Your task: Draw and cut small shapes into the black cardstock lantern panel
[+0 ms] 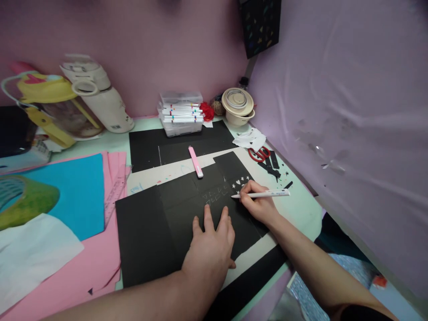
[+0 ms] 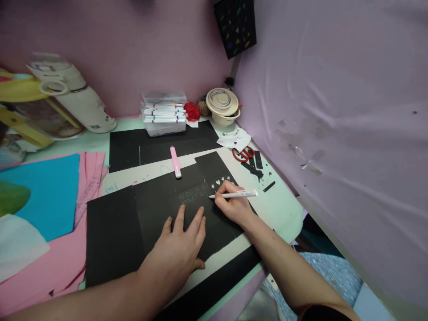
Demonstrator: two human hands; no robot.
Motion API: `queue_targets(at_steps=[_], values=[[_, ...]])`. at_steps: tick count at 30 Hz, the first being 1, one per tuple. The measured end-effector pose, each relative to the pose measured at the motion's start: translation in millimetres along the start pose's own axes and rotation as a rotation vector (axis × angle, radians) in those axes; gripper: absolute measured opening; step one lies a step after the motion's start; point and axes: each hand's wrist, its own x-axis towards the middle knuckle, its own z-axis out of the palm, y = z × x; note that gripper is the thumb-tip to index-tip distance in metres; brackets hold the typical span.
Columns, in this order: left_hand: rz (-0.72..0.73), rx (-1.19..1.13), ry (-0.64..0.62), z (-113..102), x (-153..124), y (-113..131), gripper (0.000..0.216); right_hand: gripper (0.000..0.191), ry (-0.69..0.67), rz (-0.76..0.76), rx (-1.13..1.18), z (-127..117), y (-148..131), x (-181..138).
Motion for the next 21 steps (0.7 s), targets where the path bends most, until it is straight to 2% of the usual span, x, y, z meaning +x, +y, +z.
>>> queue_targets(at_steps=[7,21], values=[[0.001,0.010,-0.027,0.5,1.8,0.0,0.081,0.020,0.093,0.017,0.010,2.0,0.4,1.8],[0.001,0.006,-0.033,-0.5,1.2,-0.3,0.081,0.021,0.101,0.050,0.029,2.9,4.6,2.0]])
